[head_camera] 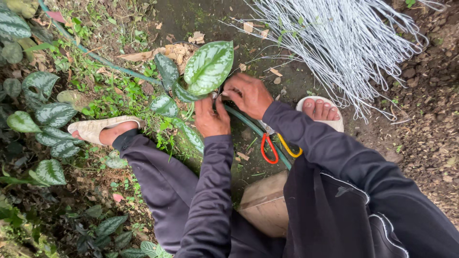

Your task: The person sits on the ground beside potted vine plants and secures the climbing stems to a wire support. They cut pieces of wire with scissors, wrap the wire around the stem and the support, and twist it by hand to hold the vine in place, repeating for several attachment points along the plant.

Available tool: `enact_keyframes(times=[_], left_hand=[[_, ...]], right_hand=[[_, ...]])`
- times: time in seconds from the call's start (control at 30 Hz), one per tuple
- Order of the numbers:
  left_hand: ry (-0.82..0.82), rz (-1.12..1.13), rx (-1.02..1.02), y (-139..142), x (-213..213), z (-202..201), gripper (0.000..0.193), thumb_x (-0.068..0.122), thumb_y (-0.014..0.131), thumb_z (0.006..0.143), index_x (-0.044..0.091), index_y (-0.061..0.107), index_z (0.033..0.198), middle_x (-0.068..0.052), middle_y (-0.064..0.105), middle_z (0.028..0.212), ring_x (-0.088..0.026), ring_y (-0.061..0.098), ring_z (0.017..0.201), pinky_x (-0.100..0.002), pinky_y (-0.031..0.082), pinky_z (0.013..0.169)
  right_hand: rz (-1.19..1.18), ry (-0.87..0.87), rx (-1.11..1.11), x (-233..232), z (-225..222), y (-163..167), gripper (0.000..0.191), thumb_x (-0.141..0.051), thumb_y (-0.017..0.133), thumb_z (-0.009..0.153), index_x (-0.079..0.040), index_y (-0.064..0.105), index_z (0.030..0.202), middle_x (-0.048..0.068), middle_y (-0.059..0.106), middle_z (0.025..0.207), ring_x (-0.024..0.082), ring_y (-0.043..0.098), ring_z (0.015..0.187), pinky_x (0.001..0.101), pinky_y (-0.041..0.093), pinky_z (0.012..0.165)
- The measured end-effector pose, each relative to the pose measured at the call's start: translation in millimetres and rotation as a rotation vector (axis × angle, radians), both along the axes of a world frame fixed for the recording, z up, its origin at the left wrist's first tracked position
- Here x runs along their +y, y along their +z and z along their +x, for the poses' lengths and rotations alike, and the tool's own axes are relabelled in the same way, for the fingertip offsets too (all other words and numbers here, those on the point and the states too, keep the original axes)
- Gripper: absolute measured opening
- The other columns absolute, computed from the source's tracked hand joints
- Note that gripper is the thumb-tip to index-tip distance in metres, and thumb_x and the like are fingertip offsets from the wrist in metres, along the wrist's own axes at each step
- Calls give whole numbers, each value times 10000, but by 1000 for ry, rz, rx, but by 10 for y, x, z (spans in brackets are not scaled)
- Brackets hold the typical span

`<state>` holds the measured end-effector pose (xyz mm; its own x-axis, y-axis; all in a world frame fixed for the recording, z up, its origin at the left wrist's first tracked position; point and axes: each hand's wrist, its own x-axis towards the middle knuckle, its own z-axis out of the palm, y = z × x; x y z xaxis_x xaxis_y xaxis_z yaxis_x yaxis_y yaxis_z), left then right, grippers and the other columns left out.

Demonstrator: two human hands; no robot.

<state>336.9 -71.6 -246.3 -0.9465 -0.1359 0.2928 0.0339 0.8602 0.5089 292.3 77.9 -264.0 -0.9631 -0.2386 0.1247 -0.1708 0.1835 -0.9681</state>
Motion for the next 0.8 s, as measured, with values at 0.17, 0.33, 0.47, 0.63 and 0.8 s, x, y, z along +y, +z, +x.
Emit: enact_keyframes(times=[0.17, 0.33, 0.47, 0.63, 0.8], left_hand=[[144, 119, -243, 30, -146, 32, 210, 106, 679, 903, -25, 667, 1066, -220, 683, 971, -404, 678, 825, -462, 532, 736], [195, 112, -207, -67, -203, -16, 217, 152, 676, 941, -20, 726, 1064, -224, 734, 954, -387, 720, 859, -452, 551, 805], [234, 97, -253, -110, -171, -75, 260, 190, 733, 906, -48, 733, 1012, -225, 734, 910, -380, 707, 803, -449, 535, 766], [372, 272, -333, -167, -206, -162, 341, 256, 780, 858, -45, 722, 1008, -188, 746, 838, -292, 716, 715, -401, 554, 708], [499, 258, -446, -266, -220, -199, 305, 251, 798, 853, -42, 734, 905, -152, 749, 781, -251, 707, 681, -389, 553, 691]], right_hand=[[24, 15, 22, -65, 169, -15, 99, -40, 704, 927, -40, 661, 1015, 141, 640, 933, 339, 681, 808, 423, 539, 696], [68, 19, 147, -107, 158, 29, 112, -36, 710, 918, -29, 648, 1012, 163, 606, 923, 386, 641, 818, 460, 510, 693], [65, 57, 179, -132, 139, 142, 115, -17, 701, 925, -15, 616, 1002, 167, 597, 940, 398, 630, 837, 467, 510, 708], [44, 35, 148, -172, 80, 252, 133, 22, 694, 911, -31, 644, 1022, 160, 604, 933, 394, 645, 840, 459, 511, 699], [59, 40, 196, -155, 55, 280, 166, 27, 690, 892, -30, 641, 1040, 155, 629, 973, 391, 669, 878, 447, 532, 714]])
